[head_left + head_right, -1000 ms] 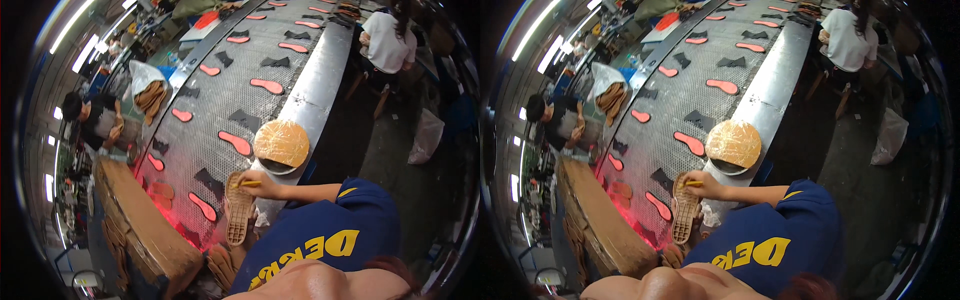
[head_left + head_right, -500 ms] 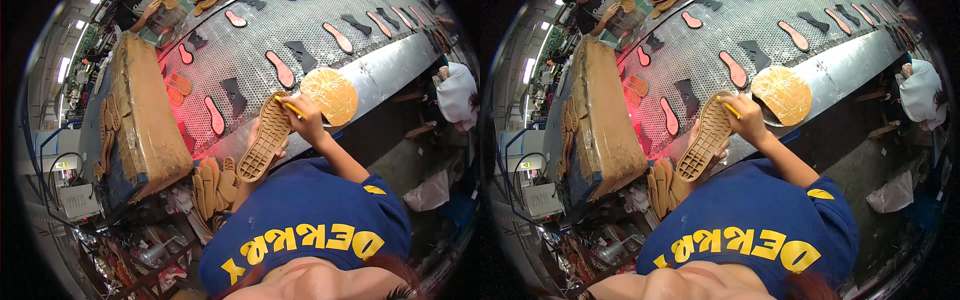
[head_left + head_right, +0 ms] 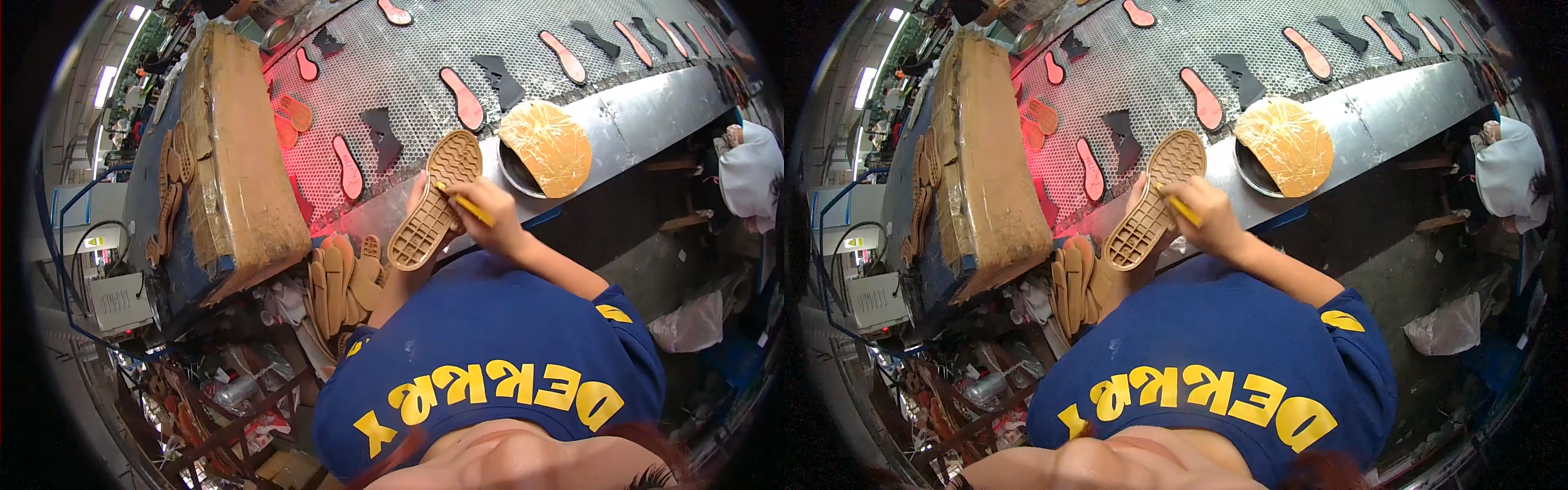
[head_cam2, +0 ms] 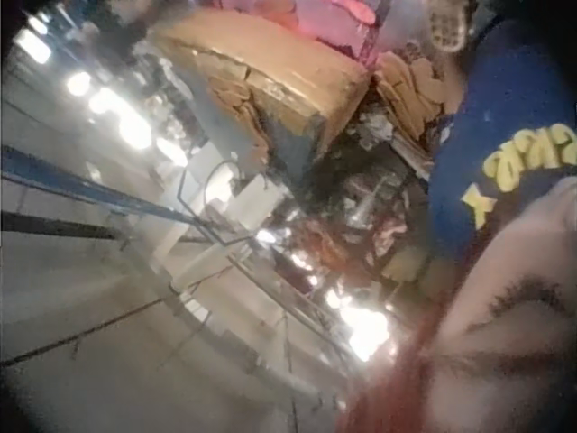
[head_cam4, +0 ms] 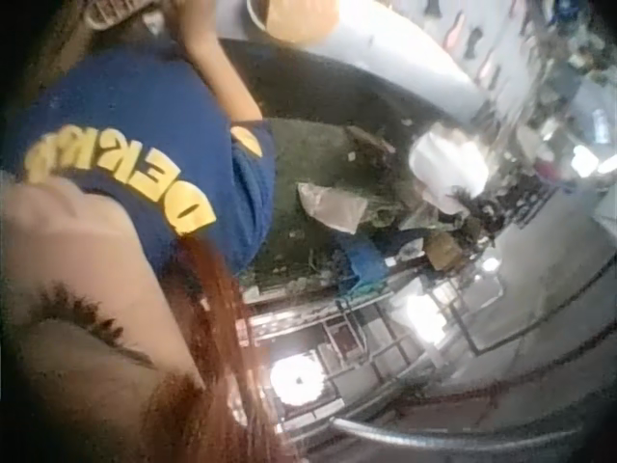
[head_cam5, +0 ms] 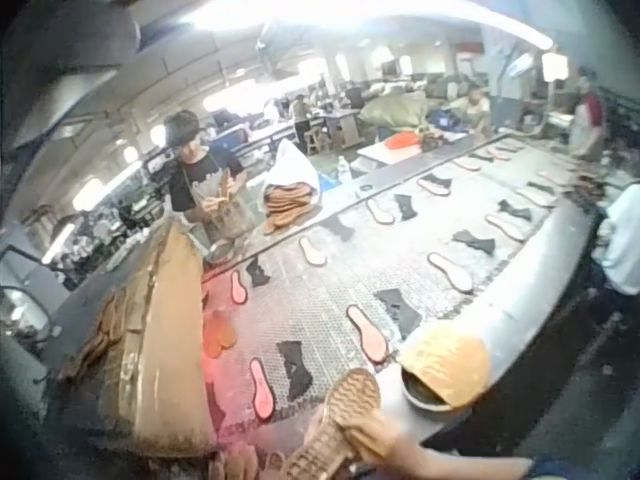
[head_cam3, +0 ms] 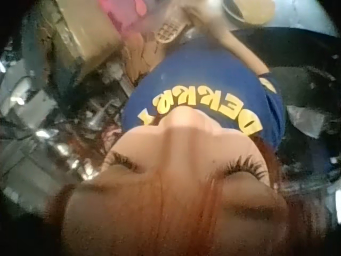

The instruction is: The person scrapes the textured surface of brown shoe soles using a yellow plastic scraper. They repeatedly dip the scraper into a container of paste and apply it to the soles, then scrape off excess material. The person handles the soles one at a time, placing them on a nearby pile after finishing.

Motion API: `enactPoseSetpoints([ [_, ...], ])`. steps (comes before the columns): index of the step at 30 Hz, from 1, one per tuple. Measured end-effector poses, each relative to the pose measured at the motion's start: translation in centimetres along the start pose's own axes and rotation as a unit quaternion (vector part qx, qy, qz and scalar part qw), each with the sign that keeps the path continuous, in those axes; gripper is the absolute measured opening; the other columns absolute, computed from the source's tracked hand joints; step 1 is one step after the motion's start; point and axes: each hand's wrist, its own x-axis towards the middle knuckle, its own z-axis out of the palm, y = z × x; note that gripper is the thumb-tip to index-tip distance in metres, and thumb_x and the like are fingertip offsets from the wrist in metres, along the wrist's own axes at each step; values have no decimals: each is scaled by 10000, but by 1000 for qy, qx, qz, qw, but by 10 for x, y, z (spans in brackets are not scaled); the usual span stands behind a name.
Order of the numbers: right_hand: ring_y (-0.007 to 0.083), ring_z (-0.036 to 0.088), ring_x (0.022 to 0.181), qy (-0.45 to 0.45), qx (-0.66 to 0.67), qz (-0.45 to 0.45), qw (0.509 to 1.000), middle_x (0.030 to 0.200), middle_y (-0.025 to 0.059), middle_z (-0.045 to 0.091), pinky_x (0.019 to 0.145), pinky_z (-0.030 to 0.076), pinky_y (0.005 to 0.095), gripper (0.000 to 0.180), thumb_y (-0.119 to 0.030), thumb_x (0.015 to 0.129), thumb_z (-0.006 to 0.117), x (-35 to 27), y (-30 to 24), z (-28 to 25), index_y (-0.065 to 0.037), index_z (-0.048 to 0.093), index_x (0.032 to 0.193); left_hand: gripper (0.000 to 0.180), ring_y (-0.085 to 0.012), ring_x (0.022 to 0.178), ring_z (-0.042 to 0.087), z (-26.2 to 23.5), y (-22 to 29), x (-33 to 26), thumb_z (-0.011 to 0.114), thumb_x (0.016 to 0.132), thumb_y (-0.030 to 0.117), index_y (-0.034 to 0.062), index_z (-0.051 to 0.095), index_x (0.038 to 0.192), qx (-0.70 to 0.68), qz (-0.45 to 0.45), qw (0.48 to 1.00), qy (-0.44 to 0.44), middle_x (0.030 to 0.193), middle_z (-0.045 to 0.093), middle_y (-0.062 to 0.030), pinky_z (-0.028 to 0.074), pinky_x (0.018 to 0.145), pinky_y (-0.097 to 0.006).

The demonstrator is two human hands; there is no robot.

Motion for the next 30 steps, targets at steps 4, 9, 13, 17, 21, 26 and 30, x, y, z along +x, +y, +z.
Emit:
enactPoseSetpoints([
  [4,283,609,711,-65,133,-3,989,780,112,607,644,497,353,241,-9,760,710,-9,-15,-6,-50,652,990,765,-228,721,625,61,-19,9,317,947,619,21,359,1422,191,31,967,164,1031,610,-196,544,566,-356],
  [9,204,650,780,-123,210,90,966,859,107,667,705,507,312,163,0,808,686,-4,-6,-9,-12,677,970,728,-249,651,589,71,-24,14,306,962,603,26,409,1393,134,40,971,195,1100,610,-233,516,509,-359],
  [13,225,658,778,-46,134,107,984,914,102,687,693,513,314,162,23,796,656,17,8,-16,-30,680,947,662,-296,897,638,14,-7,18,336,948,613,86,485,1320,-26,-66,984,-163,1147,621,-150,572,729,-458],
  [17,266,647,763,-139,169,-42,975,874,94,666,704,506,333,246,18,720,694,-7,-32,-11,-59,686,953,715,-376,976,624,-6,-5,34,291,965,591,82,294,1468,-68,-84,977,-185,1375,406,-326,575,748,-522],
  [21,160,672,811,-111,228,137,957,868,95,693,703,522,288,158,-22,833,679,6,6,-17,-25,683,991,738,-367,826,650,20,-17,24,285,949,630,86,334,1445,23,56,997,50,1248,488,-338,581,633,-467],
  [26,105,586,656,44,152,292,943,777,38,645,588,462,237,184,-99,871,668,3,65,-44,10,669,1019,789,-305,663,642,-17,-7,14,298,937,664,73,308,1459,16,5,998,-56,1331,472,-300,567,591,-374],
  [30,72,508,584,187,235,331,894,742,12,606,539,404,212,174,-96,873,660,-36,78,-72,9,661,1011,767,-419,1128,554,-52,10,6,257,966,608,32,261,1471,4,5,996,87,1413,391,-299,469,950,-532],
])
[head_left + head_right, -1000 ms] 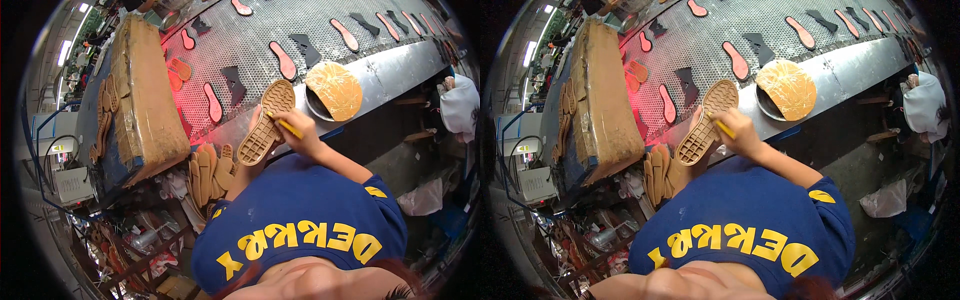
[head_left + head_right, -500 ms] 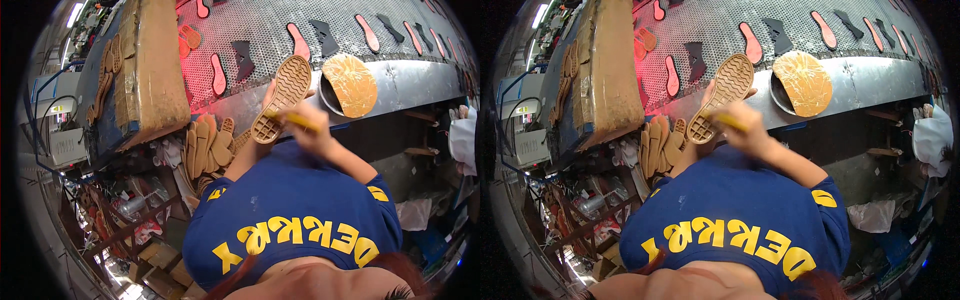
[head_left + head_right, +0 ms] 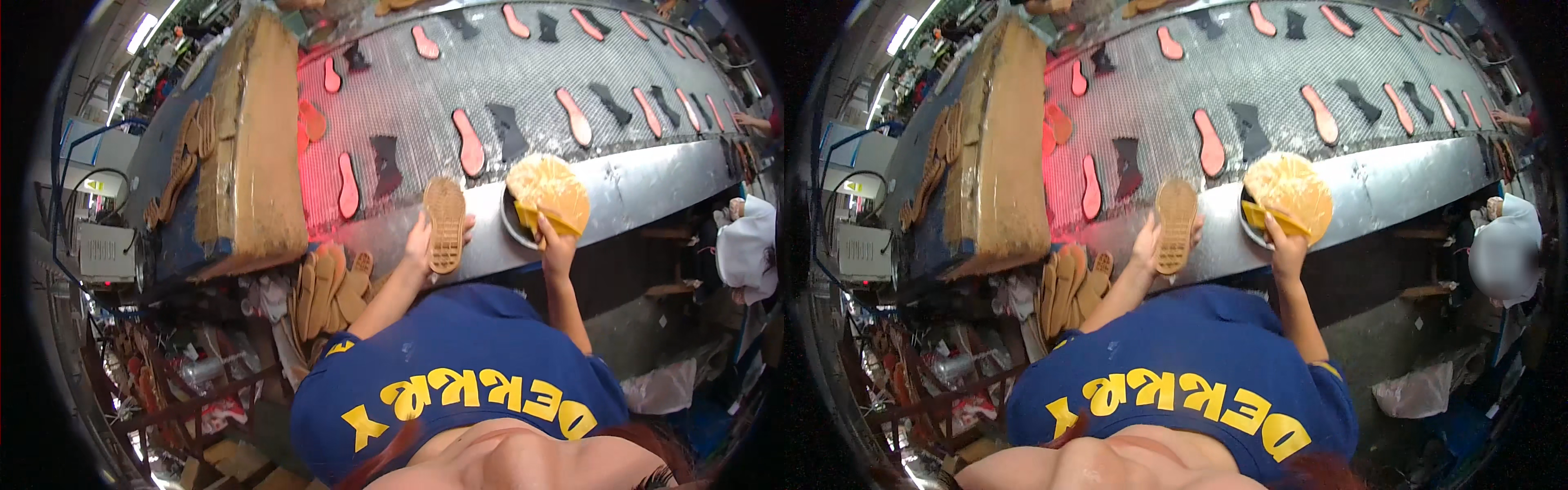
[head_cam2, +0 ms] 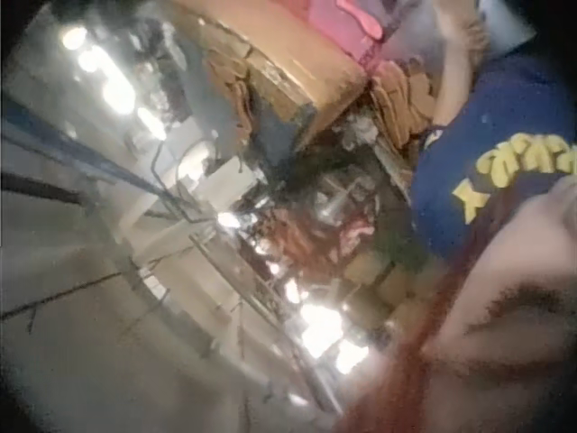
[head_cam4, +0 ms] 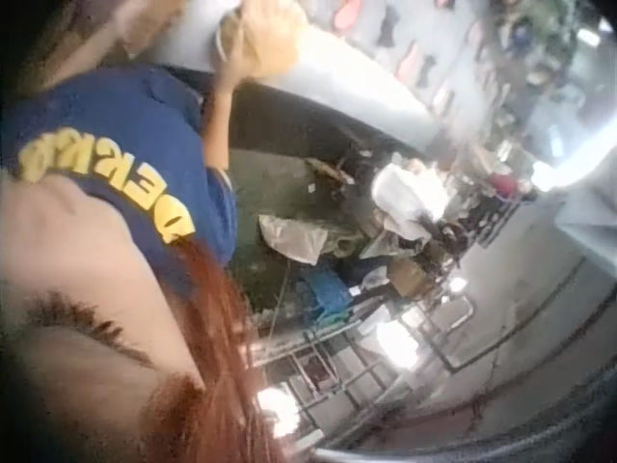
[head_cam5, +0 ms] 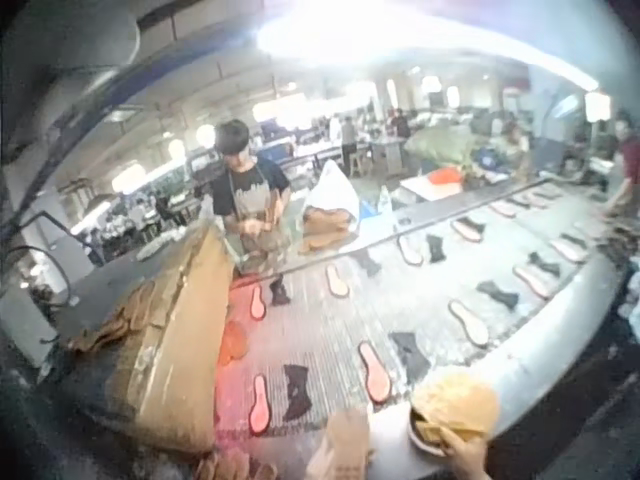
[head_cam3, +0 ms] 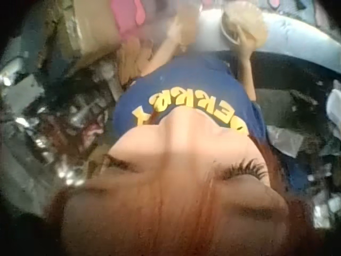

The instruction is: The person scrapes the textured surface of brown shoe soles using a yellow plastic scraper. They repeatedly dip the scraper into a container of paste and apply it to the soles, then scrape off excess material. The person handles the soles one at a time, placing them on a nearby pile after finishing.

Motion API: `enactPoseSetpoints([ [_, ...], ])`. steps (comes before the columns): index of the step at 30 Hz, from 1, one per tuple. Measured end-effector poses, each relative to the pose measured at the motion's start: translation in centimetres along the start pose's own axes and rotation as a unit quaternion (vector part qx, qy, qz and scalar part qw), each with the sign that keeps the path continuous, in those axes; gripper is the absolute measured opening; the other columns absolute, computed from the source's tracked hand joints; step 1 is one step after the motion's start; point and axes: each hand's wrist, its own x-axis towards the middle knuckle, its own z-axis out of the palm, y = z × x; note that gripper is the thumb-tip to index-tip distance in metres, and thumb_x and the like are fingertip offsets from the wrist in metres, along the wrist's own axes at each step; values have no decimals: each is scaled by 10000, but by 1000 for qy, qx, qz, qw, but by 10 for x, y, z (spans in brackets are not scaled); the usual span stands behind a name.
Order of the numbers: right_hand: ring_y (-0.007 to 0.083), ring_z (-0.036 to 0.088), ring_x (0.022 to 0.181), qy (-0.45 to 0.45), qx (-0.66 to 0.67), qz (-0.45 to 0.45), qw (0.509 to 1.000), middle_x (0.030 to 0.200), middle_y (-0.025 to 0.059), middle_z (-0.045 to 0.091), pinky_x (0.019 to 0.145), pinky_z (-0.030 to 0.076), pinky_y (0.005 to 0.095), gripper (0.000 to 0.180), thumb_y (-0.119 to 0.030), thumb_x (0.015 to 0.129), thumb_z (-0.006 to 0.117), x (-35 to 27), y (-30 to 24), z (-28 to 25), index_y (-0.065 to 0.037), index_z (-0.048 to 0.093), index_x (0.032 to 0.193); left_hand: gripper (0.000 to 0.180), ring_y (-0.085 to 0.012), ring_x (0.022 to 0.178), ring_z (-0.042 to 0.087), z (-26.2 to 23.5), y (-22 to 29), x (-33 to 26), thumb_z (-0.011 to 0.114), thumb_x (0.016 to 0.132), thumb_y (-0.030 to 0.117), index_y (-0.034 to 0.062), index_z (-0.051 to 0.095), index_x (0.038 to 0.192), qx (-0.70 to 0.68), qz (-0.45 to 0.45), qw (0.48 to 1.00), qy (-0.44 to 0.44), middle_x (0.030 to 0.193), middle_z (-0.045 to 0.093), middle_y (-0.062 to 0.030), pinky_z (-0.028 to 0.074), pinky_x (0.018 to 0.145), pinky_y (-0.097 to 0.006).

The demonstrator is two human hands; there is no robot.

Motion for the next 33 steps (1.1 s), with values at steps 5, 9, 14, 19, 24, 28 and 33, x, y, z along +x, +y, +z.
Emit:
enactPoseSetpoints([
  [5,52,474,513,123,-14,2,992,659,-12,577,471,360,196,151,-89,856,678,-18,36,-43,-15,678,988,707,-484,1232,459,-36,70,20,432,894,484,9,358,1413,32,-2,998,-52,1400,394,-325,389,1009,-601],
  [9,57,493,541,69,-11,-14,997,688,-13,603,498,389,194,170,-105,846,698,-17,34,-18,-49,695,1007,604,-390,1178,530,11,221,67,332,955,494,49,472,1338,135,170,970,-110,1325,507,-239,453,962,-562],
  [14,57,512,551,52,-69,-70,994,698,-21,614,504,398,195,143,-105,858,692,-18,28,-7,-60,705,993,683,-389,1323,398,81,209,107,321,968,515,138,162,1514,137,286,944,97,1484,317,-231,354,1071,-546],
  [19,47,512,548,1,-77,-48,996,702,-15,619,497,404,205,136,-114,854,695,-23,36,11,-58,707,978,808,-402,1326,355,-93,181,62,641,834,409,139,252,1489,690,243,623,278,1484,294,-229,359,1037,-476],
  [24,113,644,759,-11,-83,23,996,873,55,714,683,506,258,189,-125,829,691,-16,45,-3,-40,710,997,1034,-422,1425,140,-126,120,-89,741,698,526,176,211,1515,905,13,58,422,1554,141,-216,190,1072,-657],
  [28,101,630,744,-36,-64,-2,997,855,44,708,667,494,250,184,-126,831,686,2,46,2,-43,709,993,1073,-411,1417,177,-103,105,-169,757,687,554,217,178,1525,829,-43,68,553,1564,143,-170,214,1069,-644],
  [33,77,577,667,-74,-81,-31,993,779,15,672,606,466,251,160,-118,829,691,12,32,22,-43,697,970,990,-383,1357,296,-142,130,-191,773,723,438,245,211,1515,825,4,144,547,1503,267,-154,299,1016,-627],
])
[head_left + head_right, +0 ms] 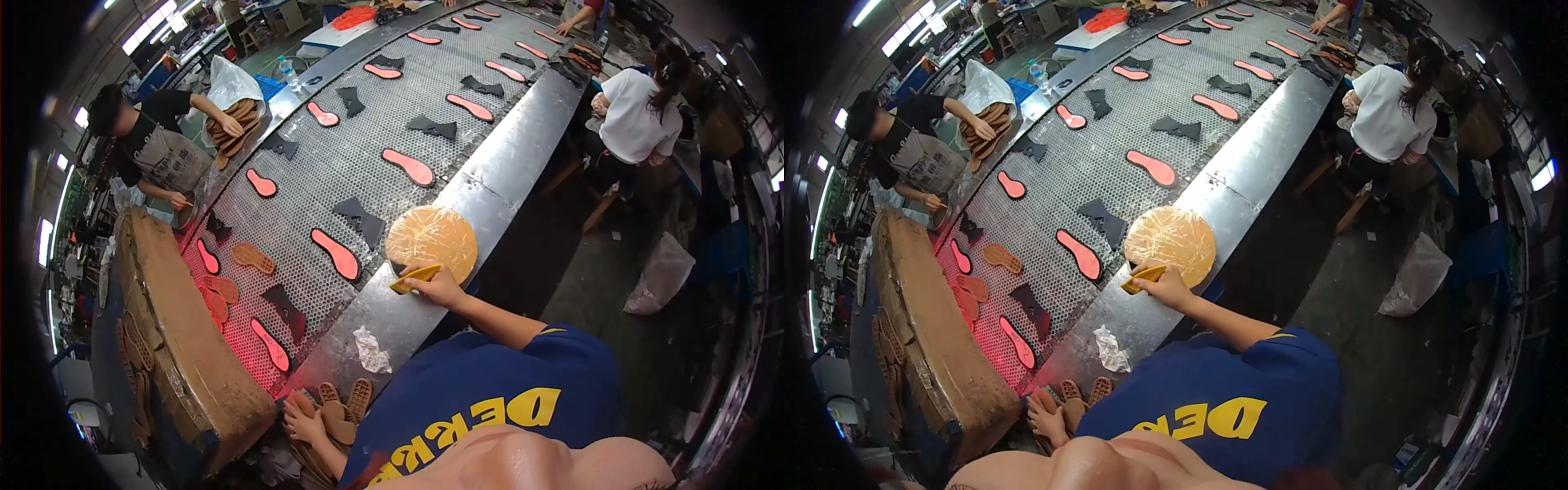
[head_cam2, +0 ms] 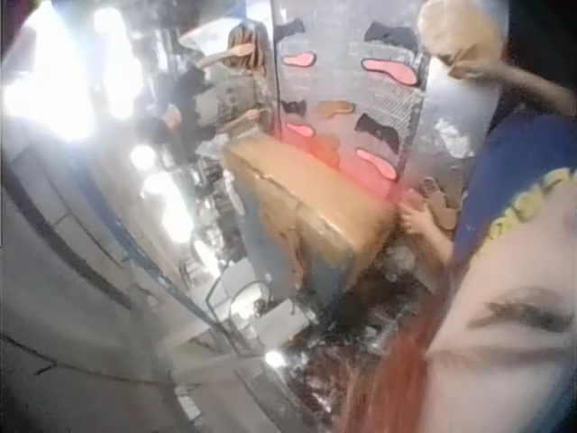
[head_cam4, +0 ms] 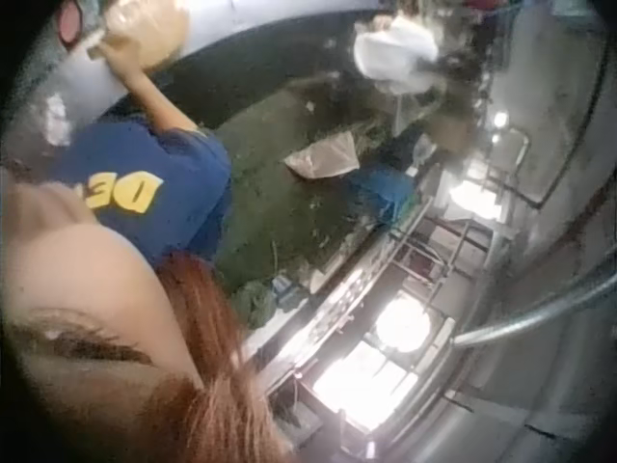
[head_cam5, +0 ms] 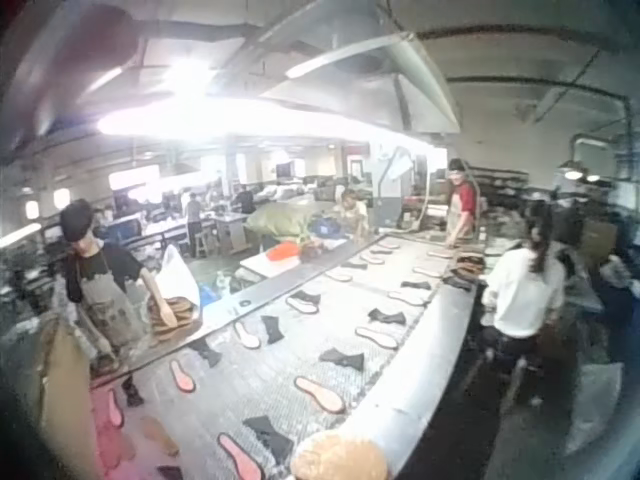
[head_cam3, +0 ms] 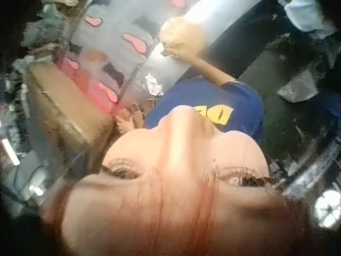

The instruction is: The person scrapes the textured surface of brown shoe soles using a yellow plastic scraper. They repeatedly dip the scraper into a container of paste and apply it to the soles, then scrape off excess material. The person handles the soles one at a time, placing them on a nearby pile after finishing.

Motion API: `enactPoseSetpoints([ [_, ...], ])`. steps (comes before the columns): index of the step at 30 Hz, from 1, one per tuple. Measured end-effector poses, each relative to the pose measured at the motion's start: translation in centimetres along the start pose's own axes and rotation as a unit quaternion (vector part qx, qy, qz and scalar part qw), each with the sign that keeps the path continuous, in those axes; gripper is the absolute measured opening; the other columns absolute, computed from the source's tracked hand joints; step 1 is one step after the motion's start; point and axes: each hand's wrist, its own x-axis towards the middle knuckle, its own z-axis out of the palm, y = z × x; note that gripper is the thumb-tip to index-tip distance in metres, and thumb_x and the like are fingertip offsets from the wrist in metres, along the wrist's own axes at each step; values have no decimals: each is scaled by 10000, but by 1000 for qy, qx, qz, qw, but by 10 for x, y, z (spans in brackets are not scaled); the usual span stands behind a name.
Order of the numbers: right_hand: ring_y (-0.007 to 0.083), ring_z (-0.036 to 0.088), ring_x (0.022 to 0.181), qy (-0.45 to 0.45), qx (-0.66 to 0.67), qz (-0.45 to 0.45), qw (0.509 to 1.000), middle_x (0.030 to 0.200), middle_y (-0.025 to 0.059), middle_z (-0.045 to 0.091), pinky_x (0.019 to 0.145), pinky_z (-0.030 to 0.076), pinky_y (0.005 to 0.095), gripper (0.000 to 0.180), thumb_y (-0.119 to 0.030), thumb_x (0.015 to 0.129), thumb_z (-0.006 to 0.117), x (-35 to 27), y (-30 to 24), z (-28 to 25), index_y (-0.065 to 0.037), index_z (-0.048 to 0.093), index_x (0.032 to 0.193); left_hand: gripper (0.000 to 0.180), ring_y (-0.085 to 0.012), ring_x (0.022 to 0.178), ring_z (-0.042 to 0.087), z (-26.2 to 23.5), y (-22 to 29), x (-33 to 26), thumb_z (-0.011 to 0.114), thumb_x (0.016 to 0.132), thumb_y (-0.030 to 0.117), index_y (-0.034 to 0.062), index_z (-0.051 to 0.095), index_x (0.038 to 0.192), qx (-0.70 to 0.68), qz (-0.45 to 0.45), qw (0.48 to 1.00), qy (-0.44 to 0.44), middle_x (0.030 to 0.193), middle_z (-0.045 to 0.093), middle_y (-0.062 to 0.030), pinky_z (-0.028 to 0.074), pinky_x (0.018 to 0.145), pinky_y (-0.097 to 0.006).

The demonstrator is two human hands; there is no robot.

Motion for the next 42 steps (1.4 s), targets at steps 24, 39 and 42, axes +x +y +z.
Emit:
enactPoseSetpoints([
  [24,99,637,769,24,8,-16,1000,864,46,703,694,501,252,159,-77,814,686,8,13,-37,-23,696,964,542,-362,1198,496,-25,-26,-11,543,879,-8,82,404,1395,-98,60,988,108,1314,502,-174,439,962,-474],
  [39,104,603,723,-47,77,52,995,851,41,687,650,476,251,184,-172,849,700,15,15,-6,-26,688,959,603,-401,1212,460,-26,-90,-27,591,873,43,156,385,1430,-156,95,959,215,1354,449,-225,391,1007,-471],
  [42,98,596,722,-34,100,56,993,862,43,666,612,469,252,201,-110,852,695,14,9,5,-8,677,1024,615,-436,1179,479,-51,-93,-9,602,879,131,176,363,1444,-131,78,961,229,1342,453,-240,426,964,-483],
])
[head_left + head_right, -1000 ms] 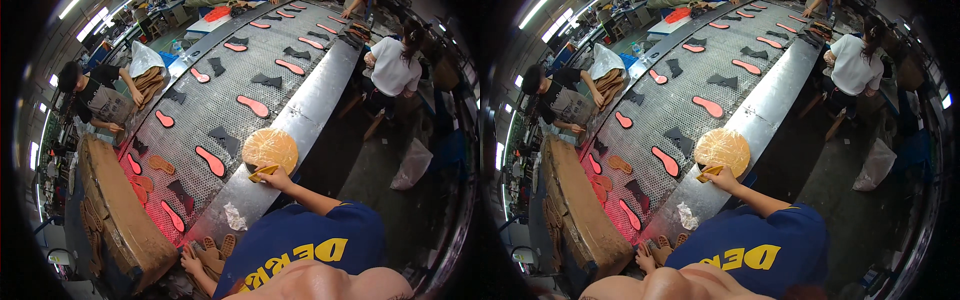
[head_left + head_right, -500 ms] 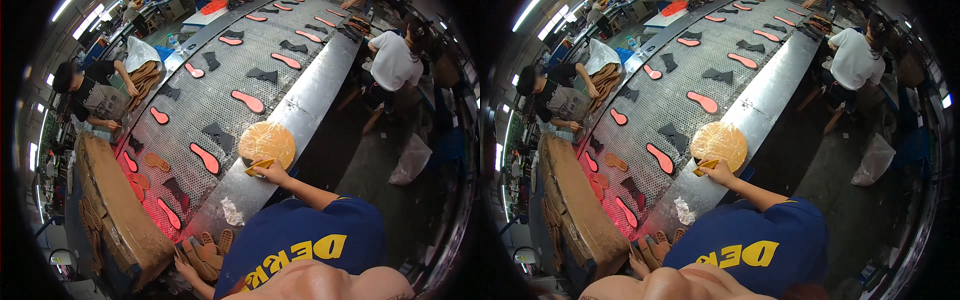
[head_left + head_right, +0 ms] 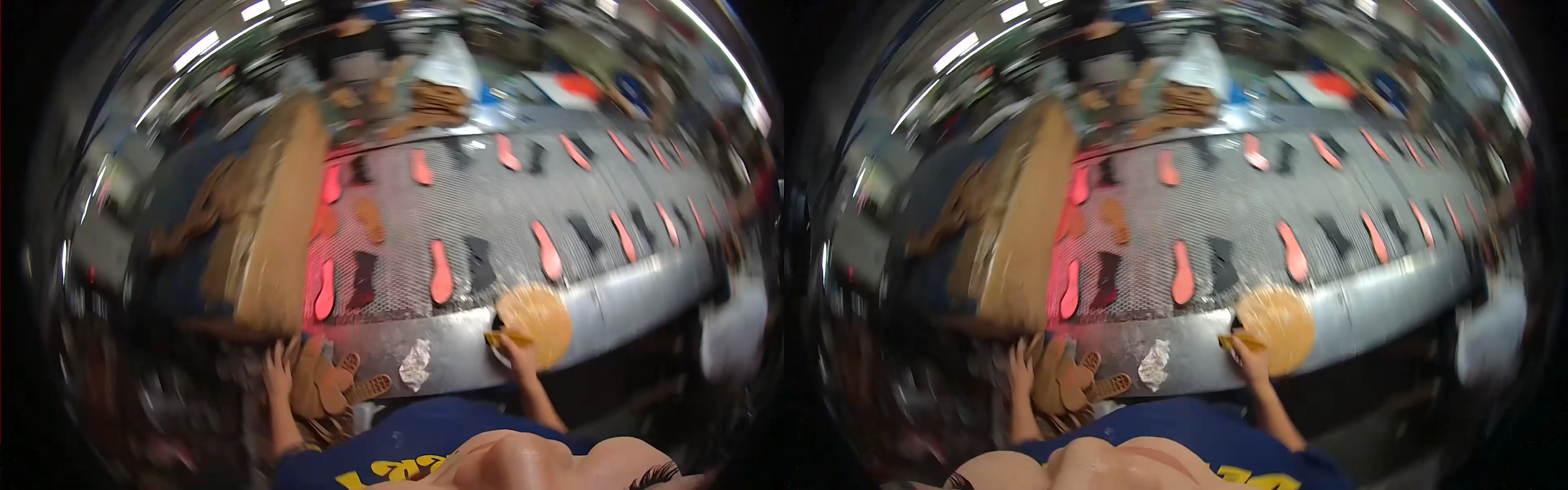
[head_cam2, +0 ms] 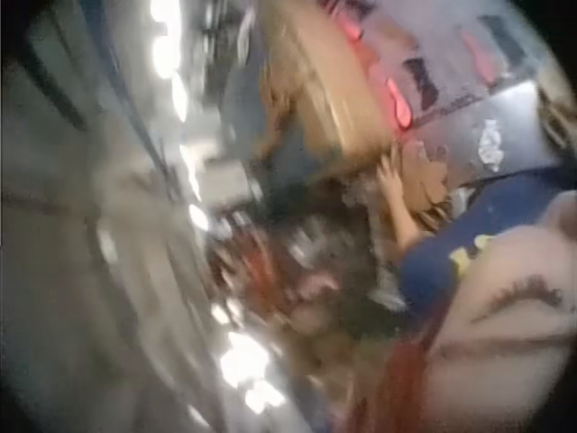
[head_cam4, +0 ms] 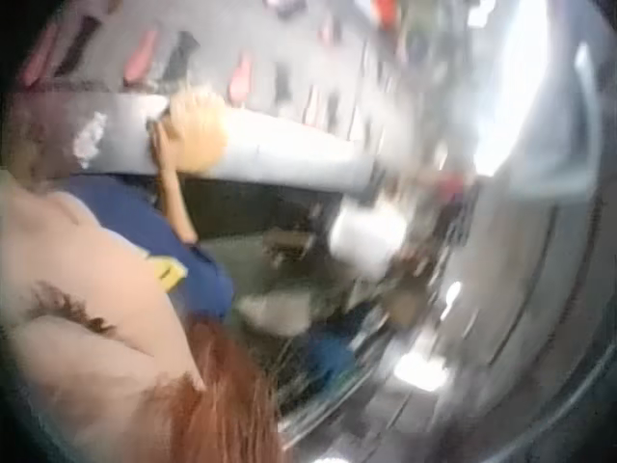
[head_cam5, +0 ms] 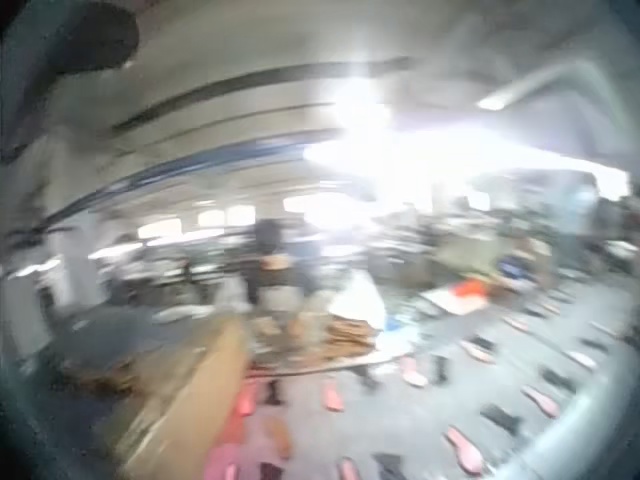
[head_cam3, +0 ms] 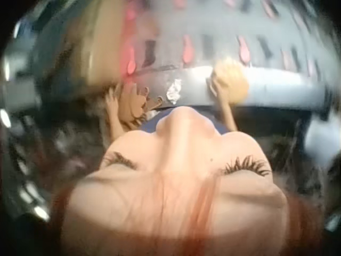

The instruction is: The person scrapes the textured surface of brown shoe soles using a yellow plastic scraper. They repeatedly dip the scraper into a container of paste and apply it to the soles, then scrape off excess material. The person handles the soles one at a time, placing them on a nearby pile after finishing.

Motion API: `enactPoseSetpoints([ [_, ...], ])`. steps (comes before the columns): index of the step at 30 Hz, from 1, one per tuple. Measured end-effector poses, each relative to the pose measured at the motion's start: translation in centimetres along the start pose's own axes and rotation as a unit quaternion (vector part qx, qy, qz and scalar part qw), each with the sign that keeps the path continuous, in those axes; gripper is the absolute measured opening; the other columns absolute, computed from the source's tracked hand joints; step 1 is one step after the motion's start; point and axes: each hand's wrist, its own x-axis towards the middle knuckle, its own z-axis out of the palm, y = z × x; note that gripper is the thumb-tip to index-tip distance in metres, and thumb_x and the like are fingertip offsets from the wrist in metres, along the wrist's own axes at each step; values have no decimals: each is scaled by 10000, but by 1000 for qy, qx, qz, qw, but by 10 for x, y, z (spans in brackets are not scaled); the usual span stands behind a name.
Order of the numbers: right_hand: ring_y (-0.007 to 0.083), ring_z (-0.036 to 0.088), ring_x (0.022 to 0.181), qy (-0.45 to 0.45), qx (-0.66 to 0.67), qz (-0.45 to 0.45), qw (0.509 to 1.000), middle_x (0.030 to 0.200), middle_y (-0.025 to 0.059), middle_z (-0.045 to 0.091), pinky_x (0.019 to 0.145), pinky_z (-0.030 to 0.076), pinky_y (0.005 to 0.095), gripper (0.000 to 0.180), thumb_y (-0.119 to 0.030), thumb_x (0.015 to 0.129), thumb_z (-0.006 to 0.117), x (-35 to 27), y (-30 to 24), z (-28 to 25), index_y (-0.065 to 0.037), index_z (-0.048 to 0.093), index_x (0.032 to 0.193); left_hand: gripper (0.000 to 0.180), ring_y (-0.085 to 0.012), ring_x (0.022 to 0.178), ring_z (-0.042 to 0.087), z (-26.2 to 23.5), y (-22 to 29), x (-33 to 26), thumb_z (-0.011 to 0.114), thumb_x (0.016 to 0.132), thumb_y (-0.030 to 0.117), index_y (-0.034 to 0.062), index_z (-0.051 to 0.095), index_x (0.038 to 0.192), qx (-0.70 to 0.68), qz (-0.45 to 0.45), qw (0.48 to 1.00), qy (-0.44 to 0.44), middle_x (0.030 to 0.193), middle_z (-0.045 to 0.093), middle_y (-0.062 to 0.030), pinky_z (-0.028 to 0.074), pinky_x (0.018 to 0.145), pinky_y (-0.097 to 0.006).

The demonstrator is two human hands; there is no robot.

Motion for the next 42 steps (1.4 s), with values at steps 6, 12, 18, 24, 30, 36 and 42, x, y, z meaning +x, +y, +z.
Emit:
enactPoseSetpoints([
  [6,88,539,683,46,-81,-39,995,857,42,634,594,422,217,234,-115,852,701,4,35,16,6,657,1047,829,-430,1056,547,40,-46,0,727,768,116,229,300,1470,-12,-103,994,-33,1279,502,-232,482,848,-486],
  [12,90,519,621,-4,-141,-68,988,810,55,612,519,395,212,231,-83,863,673,-7,20,52,31,662,1064,527,-366,1054,578,42,-70,-40,616,890,105,160,418,1374,69,-128,989,-36,1276,522,-155,514,833,-464],
  [18,91,514,603,-15,-185,-60,981,787,50,613,536,387,209,227,-76,869,659,11,19,50,42,658,1063,499,-328,1100,580,-32,-73,-36,661,860,155,150,480,1325,43,-119,989,77,1290,552,-107,504,872,-426],
  [24,81,505,618,-29,-188,-64,980,831,59,630,551,377,203,243,-71,871,664,18,17,58,41,647,1086,579,-314,1129,587,-159,-19,-18,717,767,56,154,515,1301,-122,-67,990,18,1223,612,-129,487,916,-384],
  [30,92,523,644,-58,-188,-48,979,881,62,631,559,403,210,214,-58,871,663,10,22,68,33,646,1064,634,-305,1070,609,-120,64,72,721,643,-15,108,556,1244,-264,176,891,-325,1154,642,-112,478,911,-365],
  [36,93,541,635,-22,-194,-74,978,871,48,627,570,433,214,207,-34,841,695,4,19,63,22,657,1037,802,-241,1073,613,106,195,142,831,565,28,131,549,1309,-216,384,579,-686,1182,656,-90,475,902,-362],
  [42,84,565,637,54,-236,-72,968,836,47,641,579,449,200,186,-74,877,675,-9,4,33,6,661,1045,364,-271,1105,595,177,253,84,638,764,145,137,629,1128,-68,441,866,-226,1162,634,-135,438,910,-440],
])
